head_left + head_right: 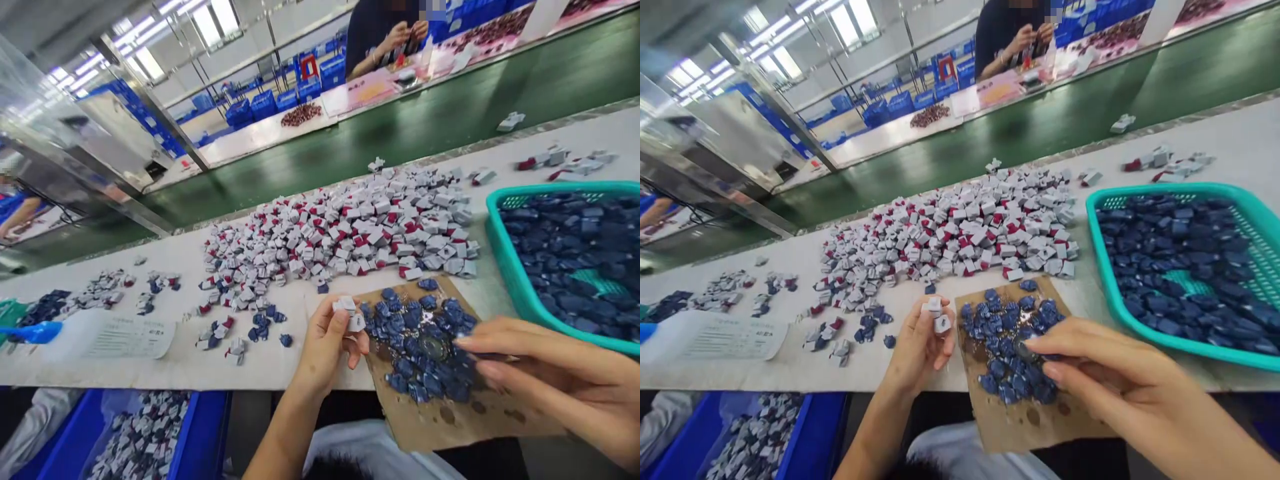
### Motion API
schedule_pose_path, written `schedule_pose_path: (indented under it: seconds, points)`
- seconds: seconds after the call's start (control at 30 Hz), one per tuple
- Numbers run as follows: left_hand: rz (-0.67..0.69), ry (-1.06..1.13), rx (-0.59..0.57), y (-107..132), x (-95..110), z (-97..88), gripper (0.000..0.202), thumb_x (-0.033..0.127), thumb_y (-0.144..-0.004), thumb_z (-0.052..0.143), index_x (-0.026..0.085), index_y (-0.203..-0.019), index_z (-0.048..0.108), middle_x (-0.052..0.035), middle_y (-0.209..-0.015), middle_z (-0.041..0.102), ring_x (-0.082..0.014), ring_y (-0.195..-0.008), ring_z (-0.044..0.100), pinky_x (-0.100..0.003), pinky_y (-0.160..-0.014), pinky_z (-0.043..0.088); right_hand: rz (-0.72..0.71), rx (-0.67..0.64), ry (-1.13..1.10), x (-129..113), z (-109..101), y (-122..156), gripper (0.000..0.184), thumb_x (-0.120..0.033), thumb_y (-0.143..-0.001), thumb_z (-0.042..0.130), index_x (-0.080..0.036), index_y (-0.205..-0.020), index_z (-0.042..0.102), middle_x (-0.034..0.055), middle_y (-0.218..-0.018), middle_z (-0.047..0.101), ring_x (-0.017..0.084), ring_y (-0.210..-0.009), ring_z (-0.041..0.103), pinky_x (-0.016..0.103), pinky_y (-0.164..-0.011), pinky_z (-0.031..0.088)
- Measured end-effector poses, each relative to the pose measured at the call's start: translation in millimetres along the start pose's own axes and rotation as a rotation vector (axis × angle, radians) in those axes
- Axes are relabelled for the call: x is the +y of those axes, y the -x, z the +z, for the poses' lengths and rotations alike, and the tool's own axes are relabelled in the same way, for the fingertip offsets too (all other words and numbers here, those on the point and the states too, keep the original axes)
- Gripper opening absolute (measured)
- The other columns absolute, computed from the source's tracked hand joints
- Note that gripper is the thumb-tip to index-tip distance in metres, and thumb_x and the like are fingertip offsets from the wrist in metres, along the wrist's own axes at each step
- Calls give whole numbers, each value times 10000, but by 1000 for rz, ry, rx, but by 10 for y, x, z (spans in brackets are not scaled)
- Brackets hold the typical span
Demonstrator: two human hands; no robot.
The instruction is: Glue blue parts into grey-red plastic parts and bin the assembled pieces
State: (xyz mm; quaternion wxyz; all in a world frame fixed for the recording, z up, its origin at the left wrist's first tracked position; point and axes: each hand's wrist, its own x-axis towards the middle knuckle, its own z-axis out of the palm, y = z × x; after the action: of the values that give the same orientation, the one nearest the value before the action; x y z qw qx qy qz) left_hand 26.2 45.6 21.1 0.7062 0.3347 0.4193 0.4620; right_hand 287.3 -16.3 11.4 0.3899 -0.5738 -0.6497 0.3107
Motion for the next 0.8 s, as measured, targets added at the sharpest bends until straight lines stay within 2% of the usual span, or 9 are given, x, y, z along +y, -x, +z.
schedule_pose_path:
  seconds: [0.07, 0.1, 0.17, 0.23, 0.37, 0.43, 0.57, 0.7, 0.8]
  points:
    - [-25, -27, 1, 74, -66, -77, 594, 659, -663, 866, 148, -895, 670, 34, -639, 563, -62, -426, 494, -139, -323, 317, -45, -171, -54, -122, 140, -30, 335, -540, -981, 620, -270, -1030, 812, 76, -952, 721, 135, -672, 670, 178, -537, 557]
    - [-36, -47, 11, 107, -90, -110, 584, 649, -667, 869, 140, -870, 669, 39, -603, 550, -62, -424, 488, -141, -334, 326, -80, -202, -53, -154, 192, -53, 308, -478, -1016, 580, -269, -1065, 801, 67, -914, 713, 125, -652, 655, 181, -537, 549]
    - [-56, -79, 25, 160, -123, -153, 571, 638, -673, 871, 135, -842, 661, 44, -569, 537, -65, -432, 484, -149, -358, 353, -162, -166, 13, -175, 264, -97, 274, -383, -1041, 538, -257, -1072, 779, 57, -882, 706, 138, -708, 678, 205, -601, 563]
    - [-72, -95, 7, 189, -136, -167, 574, 641, -666, 872, 139, -834, 649, 49, -573, 532, -69, -448, 488, -164, -388, 389, -226, -105, 121, -167, 293, -125, 236, -323, -1034, 526, -236, -1049, 745, 62, -938, 718, 160, -803, 709, 228, -664, 578]
    - [-105, -121, -77, 193, -136, -164, 599, 672, -659, 856, 150, -856, 639, 46, -586, 543, -82, -473, 503, -188, -436, 423, -223, -97, 272, -180, 250, -143, 143, -257, -1015, 523, -216, -1104, 627, -11, -749, 649, 107, -565, 626, 176, -488, 501]
    - [-119, -128, -111, 185, -140, -171, 588, 665, -680, 845, 152, -876, 637, 35, -613, 570, -84, -491, 518, -189, -455, 431, -276, -133, 341, -215, 213, -155, 117, -221, -1023, 503, -220, -1081, 604, -15, -765, 652, 103, -581, 636, 171, -490, 498]
    - [-115, -116, -153, 170, -167, -192, 554, 627, -721, 836, 143, -913, 648, 4, -694, 621, -82, -542, 545, -175, -476, 452, -439, -168, 515, -265, 203, -187, 174, -199, -1064, 425, -202, -1071, 599, 36, -950, 698, 131, -753, 710, 206, -606, 545]
    - [-82, -77, -108, 158, -203, -198, 527, 561, -694, 877, 147, -958, 685, -20, -778, 649, -99, -588, 549, -168, -430, 458, -547, -146, 686, -254, 256, -184, 234, -231, -1104, 360, -161, -1119, 584, 36, -908, 682, 140, -718, 701, 256, -628, 546]
    - [-36, -67, -79, 153, -218, -204, 455, 457, -717, 886, 149, -1025, 752, -57, -925, 678, -117, -656, 586, -173, -428, 496, -621, -168, 786, -240, 263, -162, 308, -195, -1101, 315, -133, -1098, 617, 49, -869, 675, 143, -689, 680, 262, -584, 529]
